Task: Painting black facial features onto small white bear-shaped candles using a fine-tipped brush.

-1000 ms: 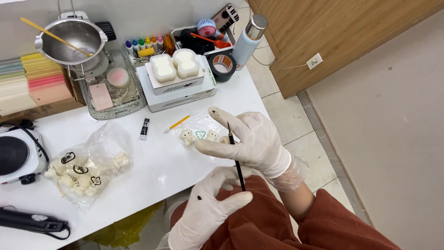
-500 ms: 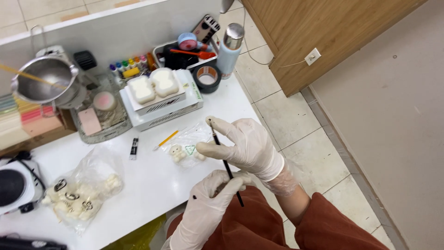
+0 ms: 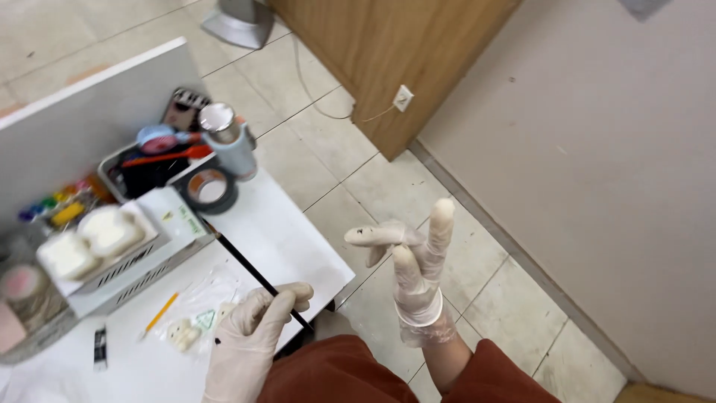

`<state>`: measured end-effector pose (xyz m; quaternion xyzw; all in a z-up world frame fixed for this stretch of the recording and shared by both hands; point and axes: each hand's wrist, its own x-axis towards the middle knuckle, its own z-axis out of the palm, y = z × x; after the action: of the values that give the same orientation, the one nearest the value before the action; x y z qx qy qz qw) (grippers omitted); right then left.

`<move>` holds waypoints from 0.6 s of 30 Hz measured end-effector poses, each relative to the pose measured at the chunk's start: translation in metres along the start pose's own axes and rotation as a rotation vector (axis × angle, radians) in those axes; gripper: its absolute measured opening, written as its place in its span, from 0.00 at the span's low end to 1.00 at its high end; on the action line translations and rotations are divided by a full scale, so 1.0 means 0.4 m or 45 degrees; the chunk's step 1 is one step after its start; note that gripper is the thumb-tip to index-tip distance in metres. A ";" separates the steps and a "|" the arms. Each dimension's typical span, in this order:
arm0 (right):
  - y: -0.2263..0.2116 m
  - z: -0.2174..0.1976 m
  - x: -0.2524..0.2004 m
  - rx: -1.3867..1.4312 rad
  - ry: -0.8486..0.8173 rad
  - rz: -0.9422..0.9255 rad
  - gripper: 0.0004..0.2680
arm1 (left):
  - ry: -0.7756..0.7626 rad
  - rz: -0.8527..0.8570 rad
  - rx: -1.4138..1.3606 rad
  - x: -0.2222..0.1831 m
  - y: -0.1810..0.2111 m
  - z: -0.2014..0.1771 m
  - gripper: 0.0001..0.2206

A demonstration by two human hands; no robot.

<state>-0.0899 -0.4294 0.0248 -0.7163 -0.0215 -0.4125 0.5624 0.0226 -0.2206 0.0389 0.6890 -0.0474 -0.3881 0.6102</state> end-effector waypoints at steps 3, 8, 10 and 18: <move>0.004 -0.038 -0.010 -0.126 0.076 -0.069 0.23 | -0.054 -0.127 0.004 0.010 0.066 0.048 0.12; 0.028 -0.006 -0.009 0.061 0.310 0.090 0.23 | -0.077 -0.025 0.094 0.047 0.058 0.061 0.12; 0.036 0.017 -0.011 0.037 0.336 0.177 0.22 | -0.098 0.033 0.084 0.054 0.043 0.051 0.12; 0.045 0.129 0.004 -0.108 0.567 0.737 0.17 | -0.148 -0.226 -0.180 0.073 0.058 -0.052 0.11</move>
<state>-0.0506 -0.3942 0.0102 -0.6082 0.3222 -0.3825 0.6164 0.0648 -0.2253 0.0443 0.6221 0.0059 -0.4824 0.6166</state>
